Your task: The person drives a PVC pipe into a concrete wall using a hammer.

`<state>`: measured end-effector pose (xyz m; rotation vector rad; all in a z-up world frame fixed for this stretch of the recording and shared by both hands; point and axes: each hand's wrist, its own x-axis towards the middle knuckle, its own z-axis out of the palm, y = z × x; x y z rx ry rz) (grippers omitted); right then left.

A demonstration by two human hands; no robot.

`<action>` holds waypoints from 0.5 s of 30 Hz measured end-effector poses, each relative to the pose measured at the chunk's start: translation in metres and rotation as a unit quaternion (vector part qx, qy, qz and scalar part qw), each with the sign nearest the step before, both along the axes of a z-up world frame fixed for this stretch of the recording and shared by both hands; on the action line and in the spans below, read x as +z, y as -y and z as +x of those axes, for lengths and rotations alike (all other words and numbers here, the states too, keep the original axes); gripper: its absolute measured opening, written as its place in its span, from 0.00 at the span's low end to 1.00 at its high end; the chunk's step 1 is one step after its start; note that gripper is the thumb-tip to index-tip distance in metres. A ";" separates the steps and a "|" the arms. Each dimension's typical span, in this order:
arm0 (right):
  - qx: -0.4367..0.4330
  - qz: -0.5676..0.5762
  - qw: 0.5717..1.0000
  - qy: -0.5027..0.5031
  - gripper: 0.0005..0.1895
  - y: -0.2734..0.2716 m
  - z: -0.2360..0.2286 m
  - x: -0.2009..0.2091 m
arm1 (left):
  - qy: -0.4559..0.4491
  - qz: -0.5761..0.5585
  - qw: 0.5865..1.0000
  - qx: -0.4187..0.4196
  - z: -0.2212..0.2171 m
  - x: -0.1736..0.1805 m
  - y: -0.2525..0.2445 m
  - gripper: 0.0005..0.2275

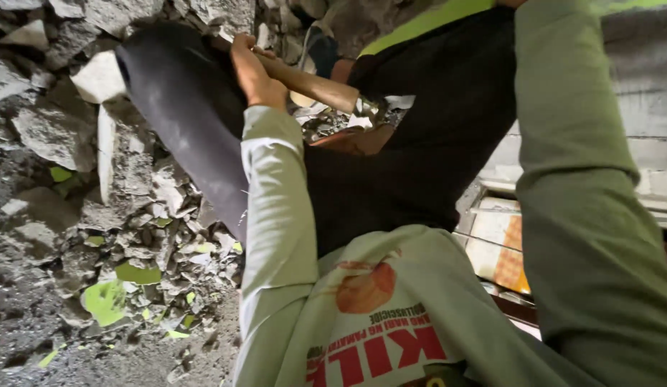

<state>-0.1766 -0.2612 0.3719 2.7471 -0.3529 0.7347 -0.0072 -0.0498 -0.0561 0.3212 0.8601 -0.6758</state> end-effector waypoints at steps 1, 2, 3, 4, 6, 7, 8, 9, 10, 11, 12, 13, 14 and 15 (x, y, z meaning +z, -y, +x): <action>0.002 -0.003 1.000 -0.002 0.12 -0.002 -0.009 0.007 | 0.007 -0.002 1.000 0.015 0.004 -0.002 0.004 0.10; 0.005 -0.005 1.000 -0.004 0.12 -0.003 -0.016 0.015 | 0.014 -0.003 0.999 0.033 0.008 -0.004 0.007 0.10; 0.009 -0.007 1.000 -0.006 0.12 -0.004 -0.023 0.021 | 0.016 -0.003 0.999 0.034 0.014 -0.006 0.009 0.10; 0.009 -0.011 1.000 -0.009 0.12 -0.006 -0.033 0.027 | 0.023 -0.006 0.999 0.047 0.017 -0.009 0.014 0.09; 0.008 -0.018 1.000 -0.017 0.12 -0.011 -0.055 0.038 | 0.027 -0.010 0.998 0.058 0.018 -0.015 0.021 0.09; 0.007 -0.021 0.999 -0.023 0.12 -0.014 -0.066 0.042 | 0.047 -0.002 0.997 0.053 0.018 -0.018 0.025 0.11; 0.008 -0.026 0.999 -0.032 0.12 -0.017 -0.075 0.049 | 0.064 0.004 0.997 0.051 0.015 -0.022 0.028 0.13; 0.009 -0.030 0.999 -0.041 0.12 -0.021 -0.082 0.053 | 0.059 0.002 0.997 0.050 0.012 -0.018 0.030 0.13; 0.017 -0.035 0.998 -0.050 0.13 -0.023 -0.083 0.058 | 0.047 -0.013 0.997 0.060 0.012 -0.015 0.030 0.13; 0.025 -0.040 0.997 -0.059 0.13 -0.026 -0.084 0.063 | 0.035 -0.028 0.997 0.070 0.013 -0.012 0.030 0.13; 0.040 -0.043 0.996 -0.066 0.13 -0.026 -0.076 0.065 | 0.031 -0.028 0.996 0.083 0.014 -0.003 0.028 0.13; 0.055 -0.047 0.995 -0.074 0.13 -0.025 -0.067 0.068 | 0.014 -0.052 0.994 0.099 0.015 0.006 0.027 0.12; 0.063 -0.047 0.993 -0.082 0.13 -0.025 -0.065 0.070 | -0.004 -0.074 0.991 0.110 0.012 0.014 0.025 0.12; 0.072 -0.048 0.992 -0.091 0.13 -0.023 -0.063 0.072 | -0.008 -0.071 0.991 0.116 0.010 0.011 0.026 0.12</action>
